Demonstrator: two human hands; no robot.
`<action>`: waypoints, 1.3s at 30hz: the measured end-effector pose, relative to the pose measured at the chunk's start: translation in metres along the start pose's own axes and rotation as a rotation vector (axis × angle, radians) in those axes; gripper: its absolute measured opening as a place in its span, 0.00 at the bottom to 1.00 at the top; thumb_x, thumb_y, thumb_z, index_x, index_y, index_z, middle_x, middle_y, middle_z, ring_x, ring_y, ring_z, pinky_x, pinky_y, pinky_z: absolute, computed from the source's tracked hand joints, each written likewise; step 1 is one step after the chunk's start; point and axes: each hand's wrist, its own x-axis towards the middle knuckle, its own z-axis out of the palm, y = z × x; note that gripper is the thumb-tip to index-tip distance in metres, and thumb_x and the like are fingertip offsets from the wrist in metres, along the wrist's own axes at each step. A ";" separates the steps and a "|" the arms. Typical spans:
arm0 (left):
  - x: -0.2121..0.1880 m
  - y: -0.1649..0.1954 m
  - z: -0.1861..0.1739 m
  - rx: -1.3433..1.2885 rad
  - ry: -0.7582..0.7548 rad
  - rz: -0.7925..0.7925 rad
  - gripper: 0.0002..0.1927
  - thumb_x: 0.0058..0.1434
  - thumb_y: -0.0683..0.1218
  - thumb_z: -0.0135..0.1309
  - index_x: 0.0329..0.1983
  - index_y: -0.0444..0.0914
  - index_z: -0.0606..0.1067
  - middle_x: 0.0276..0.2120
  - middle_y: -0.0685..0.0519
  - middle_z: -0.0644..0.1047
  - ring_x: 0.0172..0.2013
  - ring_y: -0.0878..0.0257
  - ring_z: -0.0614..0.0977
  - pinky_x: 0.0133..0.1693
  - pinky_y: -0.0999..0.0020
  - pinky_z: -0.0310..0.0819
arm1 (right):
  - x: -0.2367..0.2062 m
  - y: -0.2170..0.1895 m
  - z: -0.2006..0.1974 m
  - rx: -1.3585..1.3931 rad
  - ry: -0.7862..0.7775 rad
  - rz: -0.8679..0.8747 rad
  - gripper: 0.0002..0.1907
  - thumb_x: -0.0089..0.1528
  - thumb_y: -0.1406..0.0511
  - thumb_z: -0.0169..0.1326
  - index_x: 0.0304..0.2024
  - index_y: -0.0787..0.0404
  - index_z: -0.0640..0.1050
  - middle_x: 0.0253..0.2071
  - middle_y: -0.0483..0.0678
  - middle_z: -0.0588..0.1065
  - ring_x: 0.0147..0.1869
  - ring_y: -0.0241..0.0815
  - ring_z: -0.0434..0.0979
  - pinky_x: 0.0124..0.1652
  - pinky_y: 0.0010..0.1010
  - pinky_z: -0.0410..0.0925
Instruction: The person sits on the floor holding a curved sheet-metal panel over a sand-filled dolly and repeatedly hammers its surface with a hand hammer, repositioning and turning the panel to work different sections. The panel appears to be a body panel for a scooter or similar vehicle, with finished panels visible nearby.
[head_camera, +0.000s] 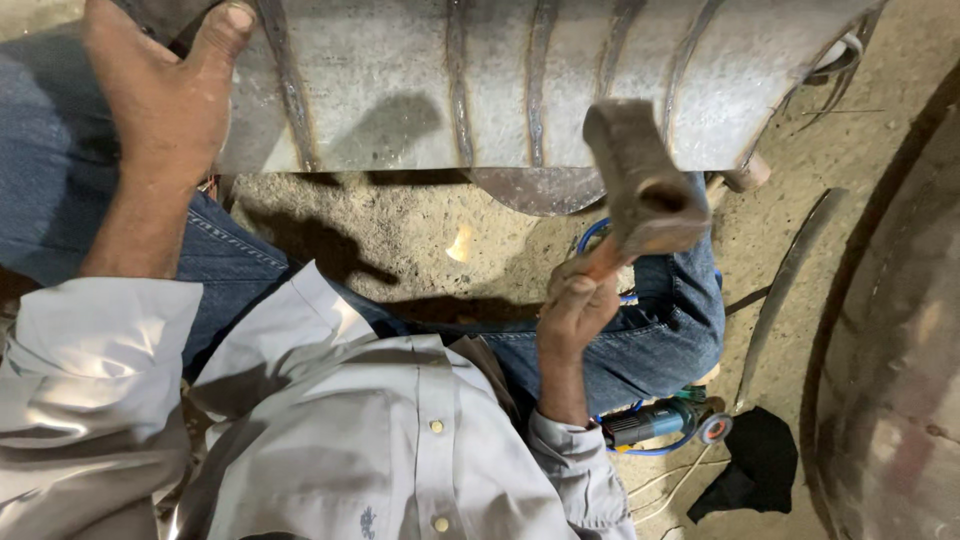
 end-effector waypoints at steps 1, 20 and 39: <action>0.000 -0.001 0.000 -0.007 -0.003 -0.008 0.28 0.71 0.45 0.65 0.62 0.24 0.65 0.58 0.41 0.73 0.62 0.54 0.75 0.68 0.57 0.68 | 0.001 0.000 -0.001 -0.068 -0.007 -0.033 0.25 0.75 0.45 0.39 0.35 0.55 0.70 0.22 0.35 0.63 0.23 0.25 0.59 0.22 0.19 0.55; -0.005 -0.001 0.000 -0.039 -0.032 0.083 0.21 0.77 0.43 0.65 0.61 0.28 0.68 0.54 0.43 0.75 0.54 0.56 0.77 0.60 0.61 0.73 | -0.019 0.002 -0.008 0.011 0.020 0.105 0.25 0.74 0.47 0.44 0.39 0.61 0.71 0.23 0.37 0.65 0.22 0.25 0.62 0.19 0.20 0.56; -0.014 -0.034 0.005 0.006 0.011 0.128 0.28 0.74 0.41 0.68 0.64 0.26 0.63 0.57 0.42 0.71 0.59 0.54 0.73 0.63 0.57 0.69 | -0.021 -0.008 -0.018 -0.025 0.001 0.122 0.22 0.74 0.48 0.44 0.38 0.58 0.71 0.24 0.36 0.65 0.23 0.25 0.62 0.24 0.18 0.58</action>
